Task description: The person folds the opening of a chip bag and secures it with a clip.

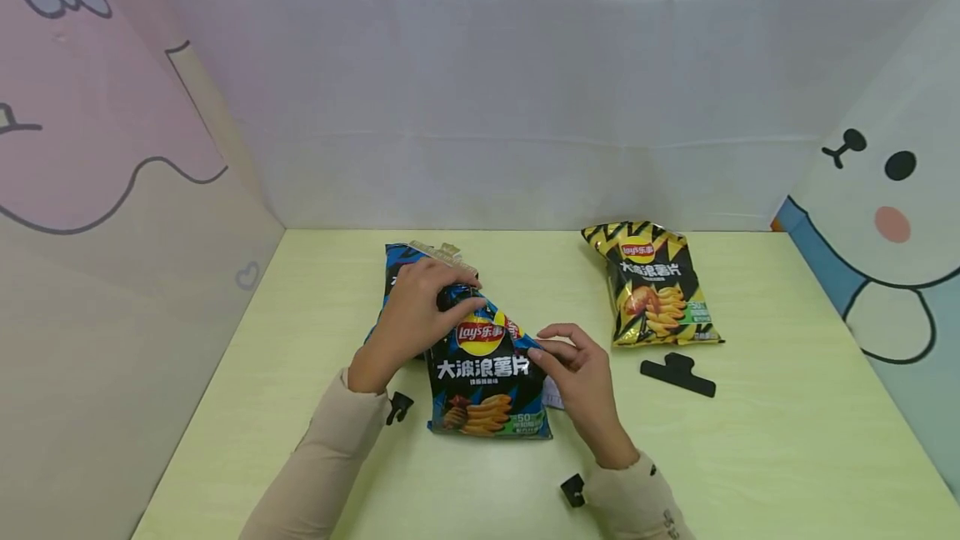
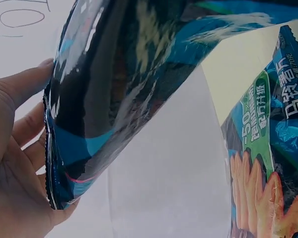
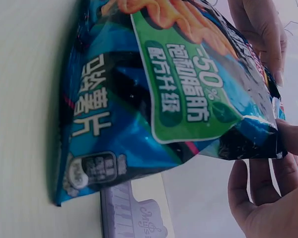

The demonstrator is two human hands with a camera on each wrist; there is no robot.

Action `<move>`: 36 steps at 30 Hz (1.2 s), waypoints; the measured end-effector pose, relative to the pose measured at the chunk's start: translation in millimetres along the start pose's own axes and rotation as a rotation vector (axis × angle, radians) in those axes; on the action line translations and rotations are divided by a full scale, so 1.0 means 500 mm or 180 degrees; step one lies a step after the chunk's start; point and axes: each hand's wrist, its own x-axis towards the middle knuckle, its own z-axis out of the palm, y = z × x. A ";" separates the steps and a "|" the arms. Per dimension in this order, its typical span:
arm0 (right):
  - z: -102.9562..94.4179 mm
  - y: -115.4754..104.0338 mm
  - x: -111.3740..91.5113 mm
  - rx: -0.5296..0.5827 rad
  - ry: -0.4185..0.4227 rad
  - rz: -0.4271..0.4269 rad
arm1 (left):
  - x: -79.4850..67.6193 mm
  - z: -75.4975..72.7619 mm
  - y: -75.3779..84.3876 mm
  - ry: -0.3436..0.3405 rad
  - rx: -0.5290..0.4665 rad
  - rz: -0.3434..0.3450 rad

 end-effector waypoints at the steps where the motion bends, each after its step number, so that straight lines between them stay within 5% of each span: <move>1: -0.001 0.000 0.000 0.0001 -0.0027 0.0016 | -0.001 0.000 -0.001 -0.0010 0.0021 -0.0030; 27: -0.033 -0.001 0.009 -0.0387 -0.0043 0.0069 | -0.006 0.003 -0.010 0.0133 -0.0152 0.0228; 36: -0.059 0.014 0.013 -0.1462 -0.0095 -0.0182 | -0.007 0.002 -0.011 0.0126 -0.0153 0.0233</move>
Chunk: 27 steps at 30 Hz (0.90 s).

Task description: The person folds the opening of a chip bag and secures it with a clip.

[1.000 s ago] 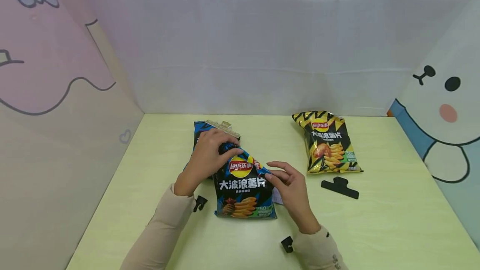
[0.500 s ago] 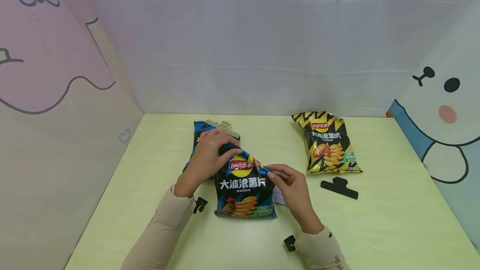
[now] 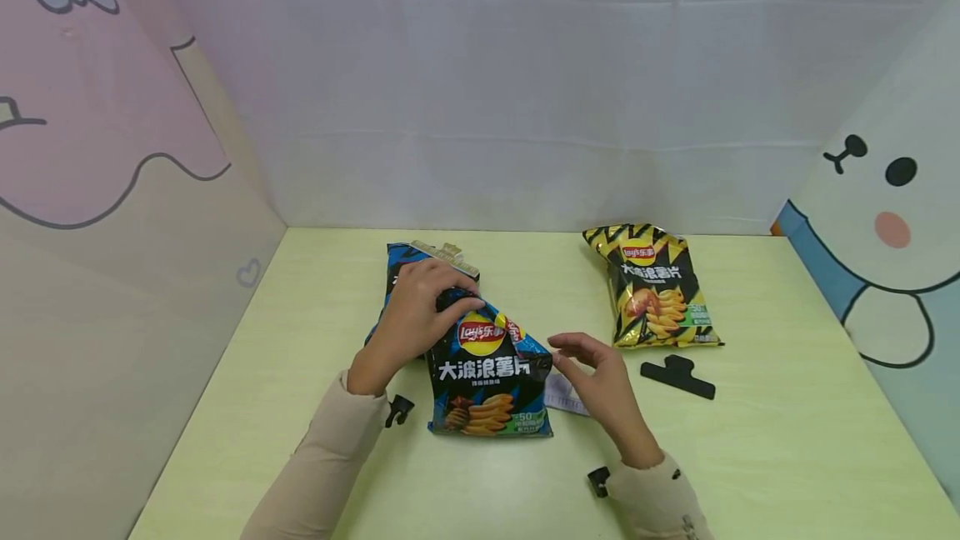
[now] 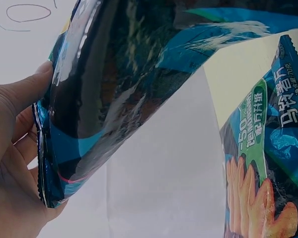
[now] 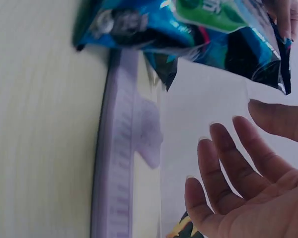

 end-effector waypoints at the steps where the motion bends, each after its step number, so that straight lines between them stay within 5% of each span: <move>1: 0.000 0.002 0.000 -0.0137 0.0000 -0.0006 | 0.000 0.000 0.000 -0.0001 0.0000 -0.0004; 10: 0.004 0.002 -0.006 -0.1318 -0.0174 0.0132 | -0.001 -0.002 0.000 0.0005 0.0011 -0.0008; 27: 0.007 0.017 -0.012 -0.1612 -0.0288 0.0181 | -0.003 -0.004 0.000 0.0013 -0.0008 0.0025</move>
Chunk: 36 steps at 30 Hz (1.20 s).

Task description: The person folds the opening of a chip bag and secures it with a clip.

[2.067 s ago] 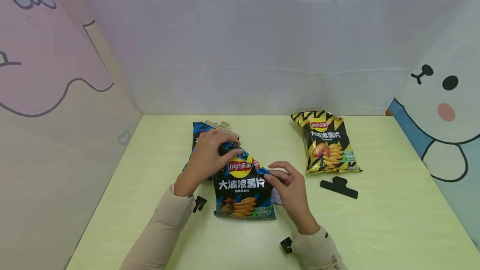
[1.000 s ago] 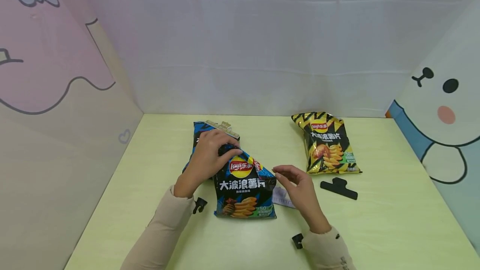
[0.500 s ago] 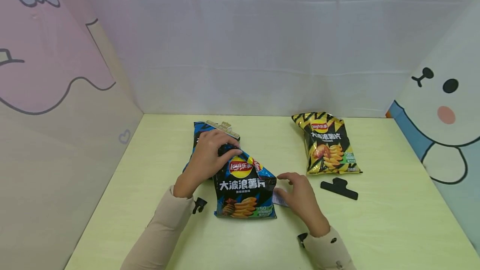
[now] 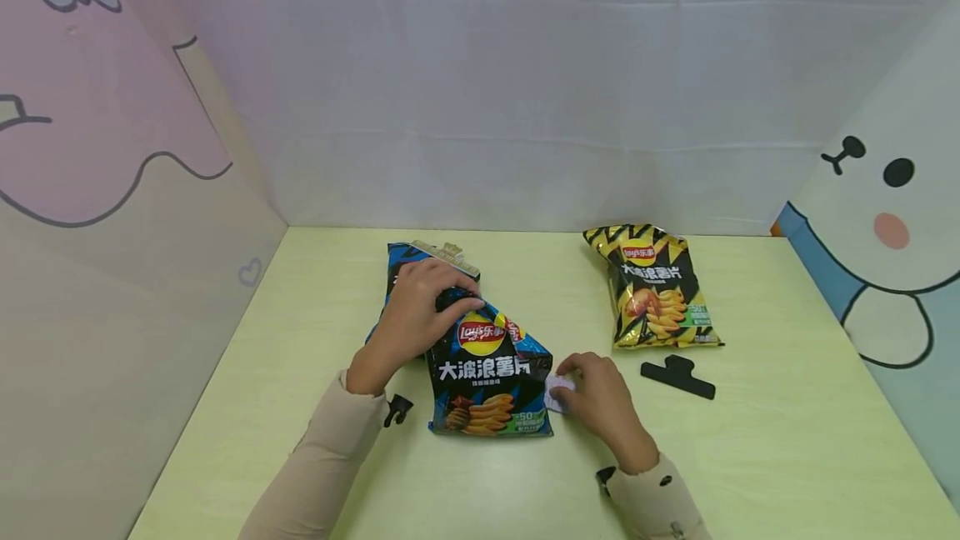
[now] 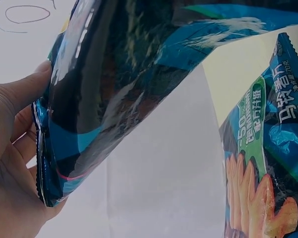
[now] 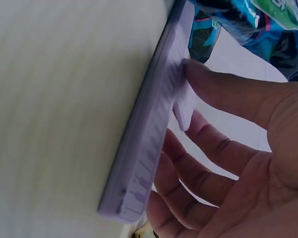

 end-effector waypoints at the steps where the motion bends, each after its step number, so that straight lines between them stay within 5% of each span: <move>1: -0.001 0.001 0.000 0.0007 -0.0014 0.0021 | 0.000 -0.001 0.000 0.0008 -0.0010 0.0010; 13: -0.014 0.004 -0.003 0.0505 -0.0146 0.0290 | -0.003 0.001 0.001 0.0079 -0.0044 0.0095; 36: -0.061 -0.012 -0.008 0.1083 0.0473 0.0356 | -0.004 0.002 0.000 0.0097 -0.0129 0.0058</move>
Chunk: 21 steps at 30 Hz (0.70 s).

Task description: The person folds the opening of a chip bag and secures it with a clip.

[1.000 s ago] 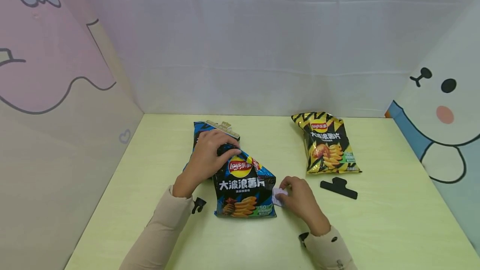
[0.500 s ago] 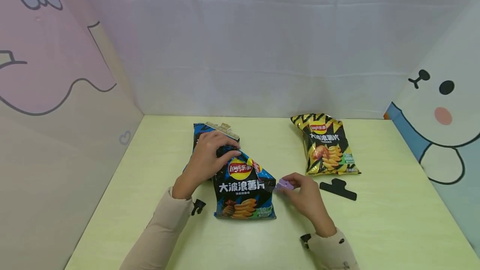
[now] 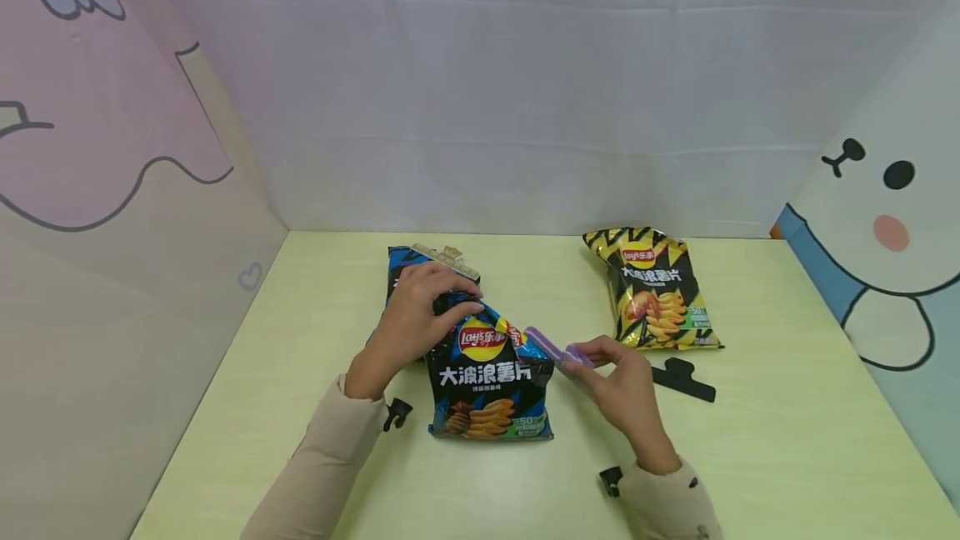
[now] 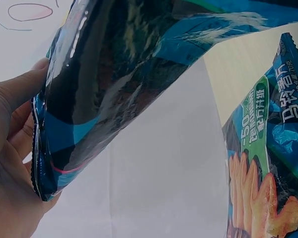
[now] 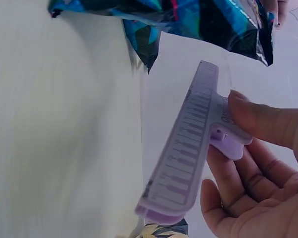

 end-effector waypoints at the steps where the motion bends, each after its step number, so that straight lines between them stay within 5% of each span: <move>1: -0.002 -0.002 -0.001 0.0028 0.0025 -0.0004 | 0.000 0.000 0.000 0.0000 0.0004 0.0008; 21: -0.047 -0.043 -0.009 0.0630 0.0554 -0.0155 | -0.001 -0.003 0.003 -0.0028 -0.0002 0.0047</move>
